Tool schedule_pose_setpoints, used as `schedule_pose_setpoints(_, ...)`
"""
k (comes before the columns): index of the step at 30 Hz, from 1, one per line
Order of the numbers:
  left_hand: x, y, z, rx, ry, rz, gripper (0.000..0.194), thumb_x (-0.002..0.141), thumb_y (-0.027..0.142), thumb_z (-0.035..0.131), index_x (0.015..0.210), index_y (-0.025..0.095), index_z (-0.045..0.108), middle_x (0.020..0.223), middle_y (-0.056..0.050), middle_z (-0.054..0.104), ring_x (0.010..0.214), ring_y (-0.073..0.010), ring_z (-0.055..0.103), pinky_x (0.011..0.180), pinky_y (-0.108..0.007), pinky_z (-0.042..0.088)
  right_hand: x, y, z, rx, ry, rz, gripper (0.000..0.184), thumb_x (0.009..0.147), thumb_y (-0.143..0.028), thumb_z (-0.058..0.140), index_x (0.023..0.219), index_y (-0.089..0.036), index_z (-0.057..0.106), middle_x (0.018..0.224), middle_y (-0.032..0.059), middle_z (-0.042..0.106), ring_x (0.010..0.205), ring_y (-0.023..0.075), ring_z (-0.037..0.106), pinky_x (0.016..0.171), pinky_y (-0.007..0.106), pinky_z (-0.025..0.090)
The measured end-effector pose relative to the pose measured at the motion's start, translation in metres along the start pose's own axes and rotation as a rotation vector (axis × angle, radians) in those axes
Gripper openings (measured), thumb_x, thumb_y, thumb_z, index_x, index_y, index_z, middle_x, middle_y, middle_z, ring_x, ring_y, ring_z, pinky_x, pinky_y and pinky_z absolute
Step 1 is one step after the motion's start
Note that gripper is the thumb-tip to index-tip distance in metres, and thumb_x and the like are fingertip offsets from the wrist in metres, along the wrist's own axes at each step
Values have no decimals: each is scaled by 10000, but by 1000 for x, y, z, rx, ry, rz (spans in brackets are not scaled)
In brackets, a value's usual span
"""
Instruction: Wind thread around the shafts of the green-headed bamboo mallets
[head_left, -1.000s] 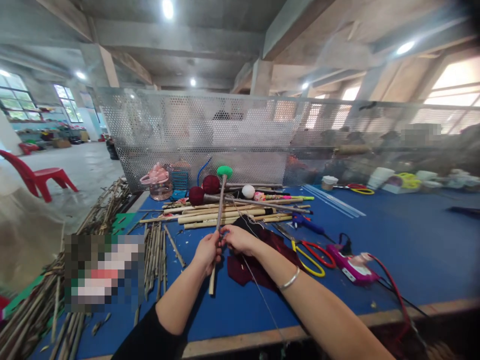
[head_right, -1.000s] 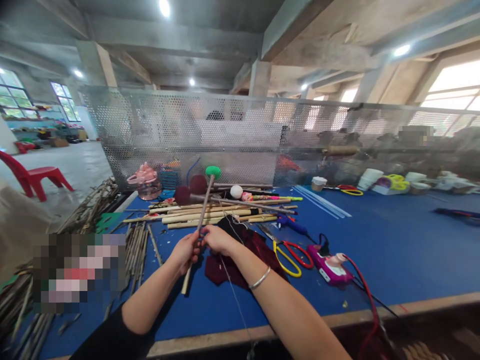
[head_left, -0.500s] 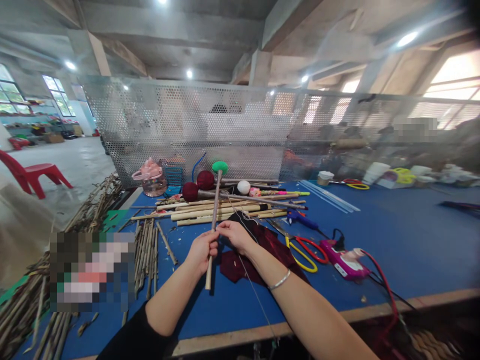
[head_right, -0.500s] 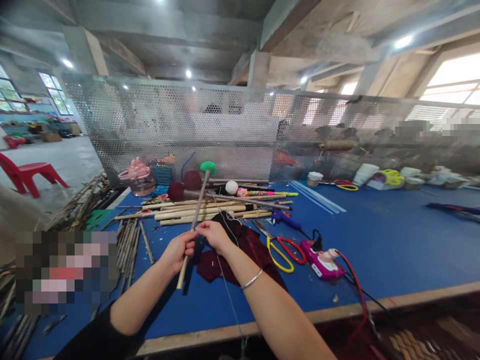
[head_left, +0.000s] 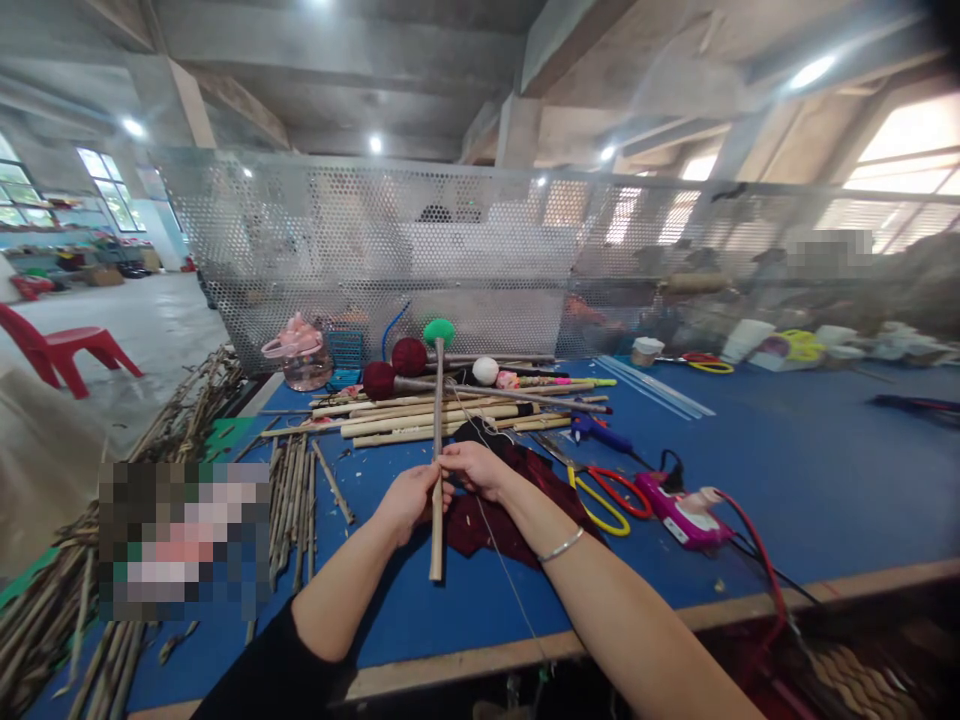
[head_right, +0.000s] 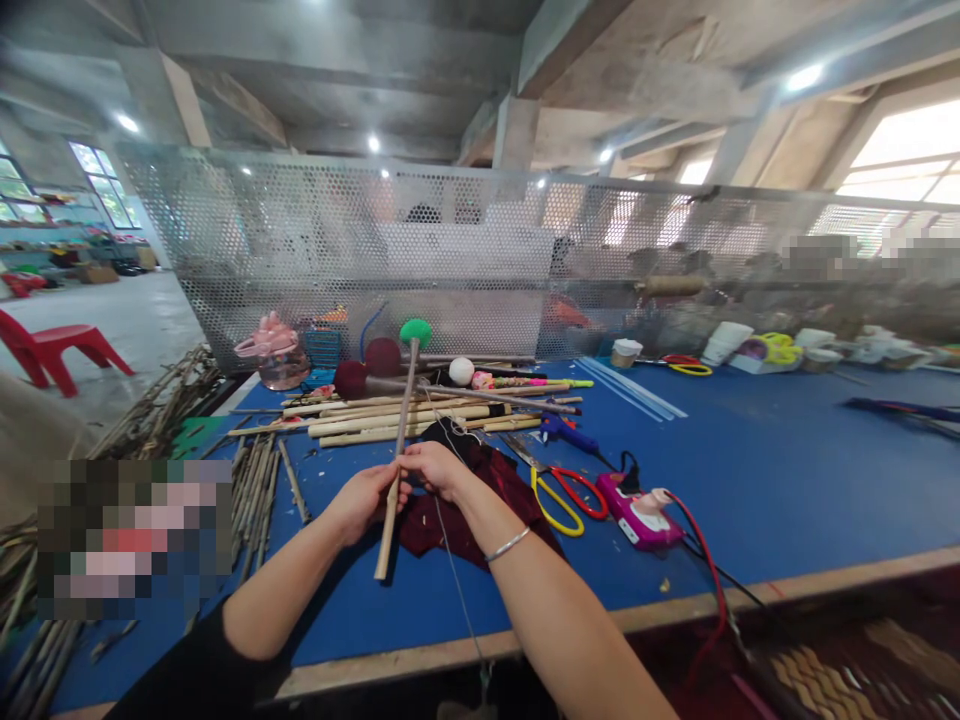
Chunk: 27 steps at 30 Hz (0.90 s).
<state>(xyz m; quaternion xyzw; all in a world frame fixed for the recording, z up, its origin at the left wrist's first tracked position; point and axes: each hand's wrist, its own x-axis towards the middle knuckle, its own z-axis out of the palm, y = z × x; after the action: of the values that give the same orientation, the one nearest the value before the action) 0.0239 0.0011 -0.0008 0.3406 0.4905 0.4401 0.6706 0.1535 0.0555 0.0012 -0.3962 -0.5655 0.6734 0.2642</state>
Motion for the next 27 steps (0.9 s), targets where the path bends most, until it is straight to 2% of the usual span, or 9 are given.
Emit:
schedule_pose_setpoints(3, 4, -5, -6, 286, 50, 185, 283, 631, 392, 655, 660, 130, 553, 454, 34, 493, 369, -50, 404, 372, -163, 296, -2, -2, 1, -108, 103, -8, 220, 648, -318, 619, 607, -132, 509, 347, -99, 307, 309, 16, 172, 344, 206, 79)
schedule_pose_setpoints(5, 5, -4, -9, 328, 63, 220, 300, 559, 369, 710, 644, 127, 552, 435, 47, 474, 371, -45, 386, 385, -165, 293, -4, -4, 2, -123, 127, -12, 235, 646, -329, 625, 598, -130, 508, 336, -104, 282, 314, 15, 162, 351, 205, 84)
schedule_pose_setpoints(10, -5, 8, -3, 49, -117, 59, 309, 578, 355, 705, 726, 114, 579, 676, -29, 603, 521, -60, 518, 519, -175, 405, -7, -5, -4, 81, -66, 17, 300, 659, -397, 616, 785, -135, 540, 397, -108, 310, 322, 19, 180, 344, 177, 73)
schedule_pose_setpoints(13, -9, 9, -1, 23, -170, -9, 296, 599, 347, 690, 744, 118, 572, 734, -49, 617, 589, -80, 559, 549, -181, 426, -6, -3, -4, 58, -42, 25, 296, 640, -386, 634, 755, -131, 536, 400, -100, 341, 320, 20, 209, 341, 177, 82)
schedule_pose_setpoints(17, -1, 2, -5, 266, -41, 69, 320, 582, 412, 680, 636, 139, 521, 494, 25, 508, 444, -74, 477, 463, -196, 399, -2, 0, 3, -65, 89, -34, 285, 599, -356, 667, 580, -118, 511, 415, -64, 428, 361, 25, 294, 372, 179, 181)
schedule_pose_setpoints(19, 6, 2, -7, 413, 15, 129, 334, 543, 399, 704, 546, 147, 485, 412, 45, 446, 383, -66, 415, 412, -190, 352, -1, 1, 4, -73, 90, -71, 292, 582, -356, 679, 562, -107, 528, 474, -30, 503, 416, 39, 368, 413, 182, 244)
schedule_pose_setpoints(21, 10, 5, -7, 474, 12, 138, 339, 523, 376, 718, 492, 152, 465, 385, 44, 434, 371, -66, 403, 403, -189, 333, -1, 1, 3, -65, 61, -94, 301, 590, -377, 672, 595, -98, 560, 527, -8, 547, 442, 49, 397, 429, 187, 266)
schedule_pose_setpoints(23, 8, 10, -6, 406, -40, 82, 310, 537, 364, 713, 516, 144, 496, 441, 20, 499, 419, -79, 462, 442, -191, 367, -3, -1, -1, -55, 10, -85, 317, 632, -409, 637, 661, -98, 584, 515, -18, 529, 400, 38, 352, 394, 184, 228)
schedule_pose_setpoints(27, -6, 17, -3, 103, -220, -76, 274, 590, 325, 699, 724, 119, 579, 721, -60, 627, 616, -106, 585, 563, -200, 433, -7, -2, -6, -13, -95, -7, 318, 680, -419, 592, 788, -121, 575, 460, -68, 432, 327, 20, 237, 340, 179, 106)
